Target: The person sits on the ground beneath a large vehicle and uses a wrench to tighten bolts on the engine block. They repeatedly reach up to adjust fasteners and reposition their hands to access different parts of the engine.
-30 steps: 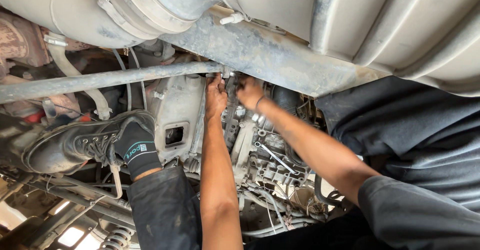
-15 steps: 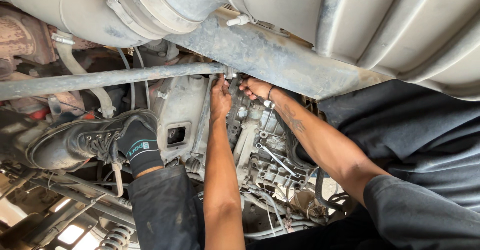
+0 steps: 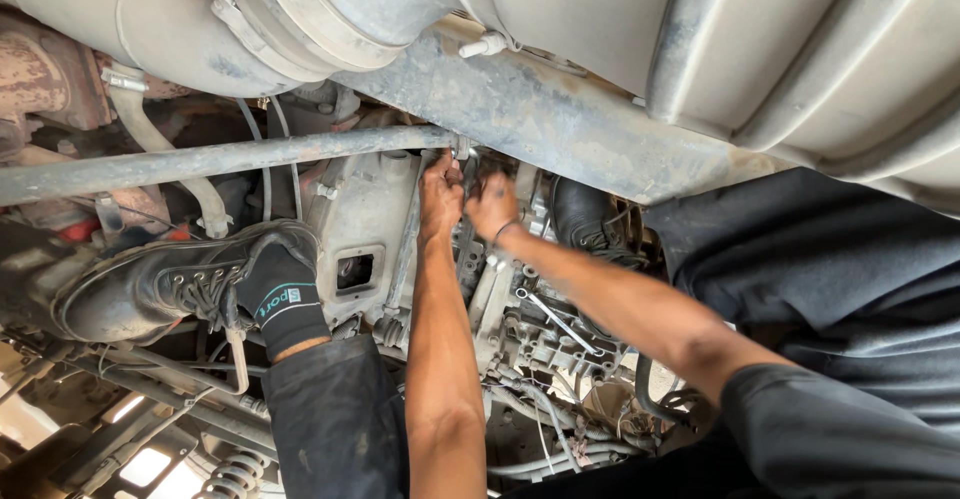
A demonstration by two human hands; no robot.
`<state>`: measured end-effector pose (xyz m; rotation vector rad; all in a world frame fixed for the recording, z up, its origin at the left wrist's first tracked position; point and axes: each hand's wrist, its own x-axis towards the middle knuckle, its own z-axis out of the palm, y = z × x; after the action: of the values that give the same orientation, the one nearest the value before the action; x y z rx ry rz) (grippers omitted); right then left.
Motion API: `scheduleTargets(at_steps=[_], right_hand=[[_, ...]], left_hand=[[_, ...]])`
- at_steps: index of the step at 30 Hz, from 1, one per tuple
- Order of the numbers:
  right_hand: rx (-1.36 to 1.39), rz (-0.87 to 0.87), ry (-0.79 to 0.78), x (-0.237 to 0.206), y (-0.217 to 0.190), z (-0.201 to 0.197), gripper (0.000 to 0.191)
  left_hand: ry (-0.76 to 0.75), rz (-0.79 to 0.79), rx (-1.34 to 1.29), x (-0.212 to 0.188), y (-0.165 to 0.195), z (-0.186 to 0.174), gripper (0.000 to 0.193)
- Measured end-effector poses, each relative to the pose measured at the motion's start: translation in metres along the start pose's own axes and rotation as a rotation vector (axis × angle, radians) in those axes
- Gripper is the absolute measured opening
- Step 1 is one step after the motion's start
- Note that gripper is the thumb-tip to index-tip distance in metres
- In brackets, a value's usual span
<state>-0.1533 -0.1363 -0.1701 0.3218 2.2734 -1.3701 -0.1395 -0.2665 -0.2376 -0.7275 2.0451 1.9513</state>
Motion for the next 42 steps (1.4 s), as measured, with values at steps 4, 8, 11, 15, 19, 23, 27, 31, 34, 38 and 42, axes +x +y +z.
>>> scheduleTargets(at_steps=[4, 8, 11, 15, 19, 23, 27, 31, 34, 38, 42], right_hand=[[0.191, 0.065, 0.103, -0.021, -0.019, 0.02, 0.047], [0.24, 0.023, 0.211, -0.028, -0.021, 0.028, 0.044], [0.185, -0.104, 0.309, -0.028, -0.013, 0.022, 0.036], [0.329, 0.222, -0.013, -0.004, 0.0, -0.006, 0.022], [0.504, 0.496, -0.38, 0.032, 0.001, -0.043, 0.019], [0.063, 0.372, -0.509, 0.031, -0.009, -0.053, 0.027], [0.409, 0.317, -0.272, 0.022, -0.01, -0.047, 0.025], [0.423, 0.422, -0.674, 0.05, 0.008, -0.049, 0.027], [0.492, 0.424, -0.751, 0.063, 0.014, -0.048, 0.031], [-0.121, -0.247, -0.06, 0.045, 0.011, -0.036, 0.043], [0.079, 0.023, -0.126, 0.014, -0.006, -0.034, 0.027]], left_hand=[[-0.028, -0.028, 0.548, -0.003, 0.018, -0.009, 0.046], [-0.04, -0.037, 0.586, 0.005, 0.023, -0.012, 0.046], [-0.048, 0.1, 0.622, 0.005, 0.012, -0.01, 0.029], [0.015, 0.055, 0.518, -0.005, 0.0, -0.005, 0.035], [0.052, 0.118, 0.522, -0.012, 0.002, 0.003, 0.041], [0.109, 0.039, 0.461, -0.014, 0.005, 0.01, 0.042], [0.091, -0.038, 0.628, -0.013, 0.003, 0.005, 0.041], [0.123, 0.248, 0.724, -0.015, 0.004, 0.001, 0.039], [0.182, 0.381, 0.861, -0.019, 0.014, 0.009, 0.039], [0.177, 0.055, 0.758, -0.022, 0.03, 0.019, 0.041], [0.167, -0.037, 0.697, -0.018, 0.025, 0.016, 0.04]])
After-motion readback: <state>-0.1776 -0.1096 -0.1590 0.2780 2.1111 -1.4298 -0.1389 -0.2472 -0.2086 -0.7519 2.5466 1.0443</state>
